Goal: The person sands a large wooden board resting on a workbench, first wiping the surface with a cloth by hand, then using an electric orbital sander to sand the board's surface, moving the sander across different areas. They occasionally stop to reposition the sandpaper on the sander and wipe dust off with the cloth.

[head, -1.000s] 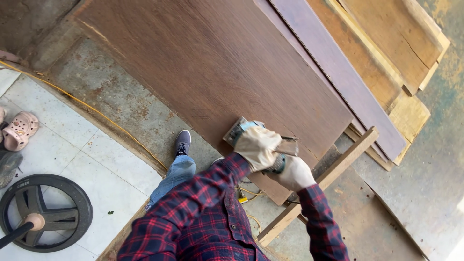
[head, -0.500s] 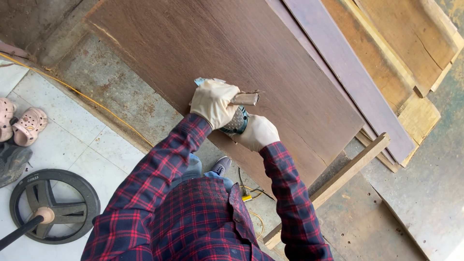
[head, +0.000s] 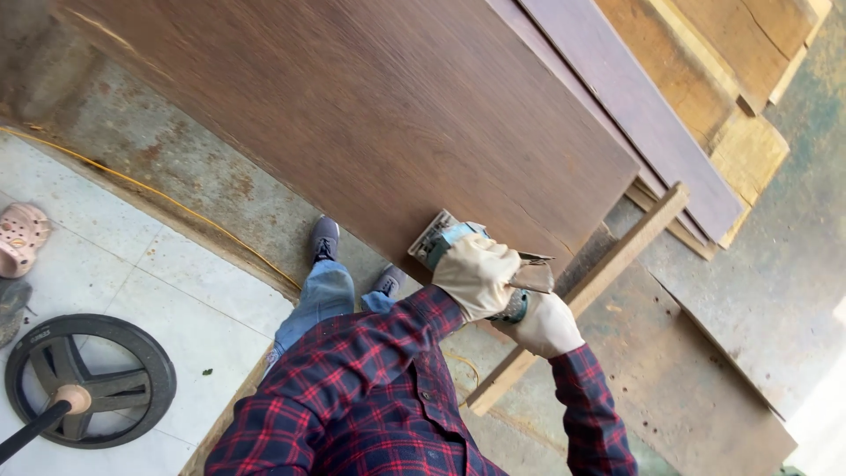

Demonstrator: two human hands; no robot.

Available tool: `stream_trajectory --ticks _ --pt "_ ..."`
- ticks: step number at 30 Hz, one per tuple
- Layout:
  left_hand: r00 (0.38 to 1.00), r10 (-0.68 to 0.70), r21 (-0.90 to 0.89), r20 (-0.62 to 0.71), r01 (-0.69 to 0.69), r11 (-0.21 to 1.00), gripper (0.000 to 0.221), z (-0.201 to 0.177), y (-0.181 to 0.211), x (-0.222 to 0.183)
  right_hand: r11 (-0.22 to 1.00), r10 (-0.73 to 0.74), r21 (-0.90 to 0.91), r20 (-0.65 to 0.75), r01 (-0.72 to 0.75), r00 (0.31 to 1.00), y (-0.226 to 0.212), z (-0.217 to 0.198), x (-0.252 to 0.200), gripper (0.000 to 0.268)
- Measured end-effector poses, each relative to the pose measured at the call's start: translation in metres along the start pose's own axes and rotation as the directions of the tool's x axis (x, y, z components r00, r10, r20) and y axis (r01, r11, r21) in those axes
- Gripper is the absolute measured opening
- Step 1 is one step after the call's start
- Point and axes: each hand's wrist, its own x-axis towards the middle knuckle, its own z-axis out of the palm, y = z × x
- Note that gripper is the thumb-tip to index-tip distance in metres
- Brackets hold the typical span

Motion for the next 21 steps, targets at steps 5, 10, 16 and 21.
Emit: stream_trajectory --ticks 5,10,16,21 --pt "0.998 0.044 0.024 0.033 -0.045 0.999 0.017 0.054 0.032 -0.017 0.999 -0.008 0.053 -0.04 0.01 0.999 0.051 0.012 -0.03 0.05" --pt "0.995 0.058 0.021 0.076 -0.06 0.998 0.026 0.073 0.055 -0.027 0.99 -0.083 0.105 -0.066 0.09 0.994 0.082 0.024 -0.049 0.051" --pt "0.997 0.055 0.073 0.047 -0.058 0.996 0.024 0.061 0.048 -0.027 0.995 -0.073 0.059 -0.035 0.075 0.997 0.089 0.03 -0.042 0.05" --pt "0.999 0.029 0.057 0.041 -0.032 0.998 0.016 0.042 0.026 -0.028 0.979 -0.183 0.051 -0.186 0.195 0.965 0.039 0.019 -0.032 0.056"
